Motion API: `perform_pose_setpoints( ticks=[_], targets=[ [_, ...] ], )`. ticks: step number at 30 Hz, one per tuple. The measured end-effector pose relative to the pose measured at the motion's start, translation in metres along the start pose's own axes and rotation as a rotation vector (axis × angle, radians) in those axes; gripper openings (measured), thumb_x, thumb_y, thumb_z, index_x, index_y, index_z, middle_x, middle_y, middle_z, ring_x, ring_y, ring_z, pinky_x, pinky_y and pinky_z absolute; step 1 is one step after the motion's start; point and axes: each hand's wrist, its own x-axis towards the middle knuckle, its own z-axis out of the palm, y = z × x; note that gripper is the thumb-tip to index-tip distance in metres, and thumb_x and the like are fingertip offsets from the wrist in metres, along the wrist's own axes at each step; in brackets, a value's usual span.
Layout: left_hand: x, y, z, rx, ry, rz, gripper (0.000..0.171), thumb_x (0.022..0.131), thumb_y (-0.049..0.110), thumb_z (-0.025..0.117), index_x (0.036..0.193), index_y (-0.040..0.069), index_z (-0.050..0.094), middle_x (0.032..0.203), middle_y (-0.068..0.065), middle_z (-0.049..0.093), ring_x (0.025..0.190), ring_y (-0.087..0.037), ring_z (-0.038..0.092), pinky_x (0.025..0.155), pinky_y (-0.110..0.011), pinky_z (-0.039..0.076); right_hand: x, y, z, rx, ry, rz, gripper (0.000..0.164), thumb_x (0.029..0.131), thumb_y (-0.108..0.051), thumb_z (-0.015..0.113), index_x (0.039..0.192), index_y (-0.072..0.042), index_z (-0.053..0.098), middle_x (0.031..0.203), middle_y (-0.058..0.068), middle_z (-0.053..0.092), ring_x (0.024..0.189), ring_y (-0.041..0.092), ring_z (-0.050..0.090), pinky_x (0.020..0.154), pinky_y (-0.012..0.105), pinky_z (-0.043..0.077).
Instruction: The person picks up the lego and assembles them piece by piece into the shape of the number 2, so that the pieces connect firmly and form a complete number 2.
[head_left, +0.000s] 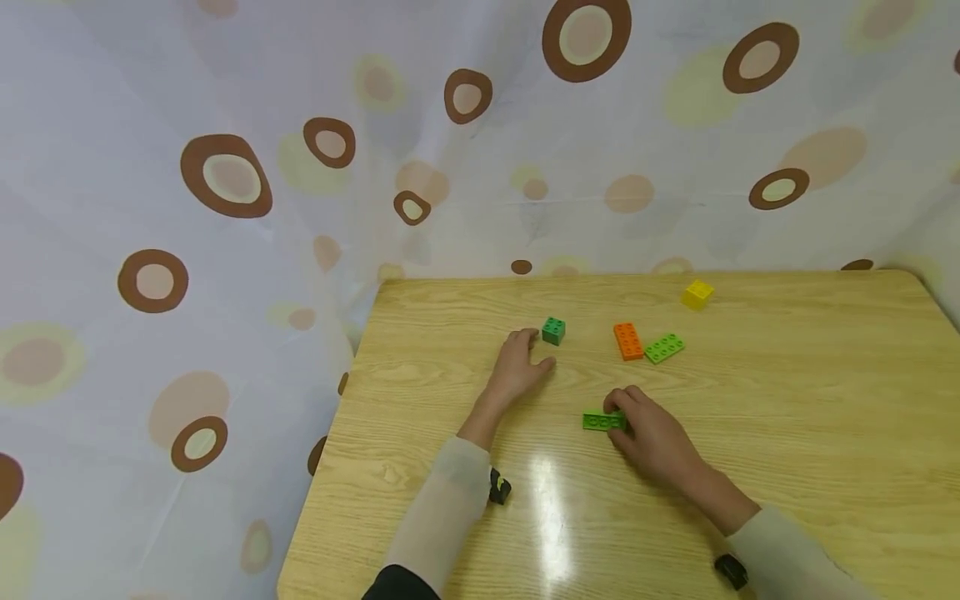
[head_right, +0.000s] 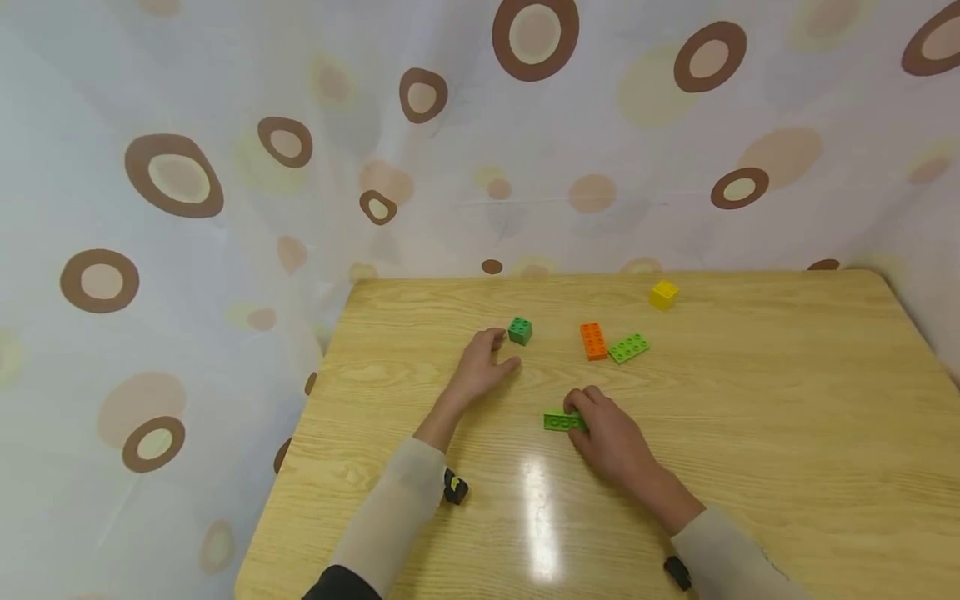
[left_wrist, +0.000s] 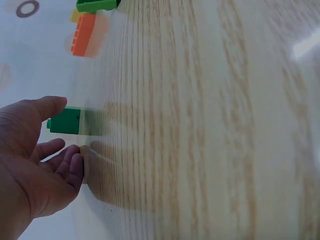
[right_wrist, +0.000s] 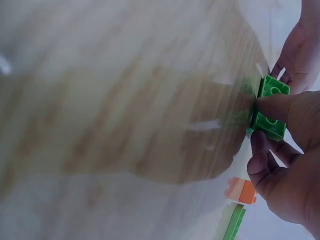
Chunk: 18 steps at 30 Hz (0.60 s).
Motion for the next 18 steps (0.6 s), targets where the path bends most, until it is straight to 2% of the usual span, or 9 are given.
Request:
perform_pose_setpoints(
  ticks=[4,11,15,18],
  targets=[
    [0.001,-0.001,0.001,-0.007,-0.006,0.015,0.063,0.104,0.025,0.070,0.156,0.000,0.044,0.150,-0.017,0.051,0.138,-0.029,0.053,0.114,-0.037,0.048,-0.006,-0.002,0.001,0.004,0.044,-0.027,0.028,0.087,0.004,0.080,0.107,-0.010,0.067,0.106,0.003,0.064,0.086,0.015,0.057,0.072,0.036,0.053],
    [0.000,-0.001,-0.001,-0.016,-0.014,0.024,0.062,0.105,0.023,0.070,0.156,-0.001,0.044,0.151,-0.017,0.051,0.139,-0.030,0.053,0.114,-0.038,0.048,-0.024,-0.006,0.004,0.017,0.084,-0.059,0.017,0.094,-0.010,0.080,0.102,-0.016,0.067,0.108,-0.004,0.061,0.088,0.010,0.055,0.072,0.032,0.053],
    [0.000,-0.001,-0.002,-0.019,-0.014,0.015,0.062,0.105,0.023,0.070,0.156,0.000,0.043,0.151,-0.017,0.051,0.139,-0.030,0.052,0.115,-0.038,0.047,-0.029,-0.005,0.005,0.016,0.093,-0.075,0.026,0.092,-0.010,0.083,0.090,-0.022,0.060,0.107,-0.005,0.061,0.090,0.008,0.057,0.071,0.031,0.054],
    [0.000,-0.002,-0.001,-0.020,-0.015,0.000,0.063,0.104,0.023,0.070,0.156,0.000,0.043,0.150,-0.017,0.051,0.139,-0.030,0.053,0.115,-0.038,0.047,-0.031,-0.004,0.004,0.031,0.071,-0.060,0.028,0.091,-0.012,0.085,0.091,-0.022,0.059,0.105,-0.005,0.060,0.086,0.008,0.055,0.068,0.028,0.052]
  ],
)
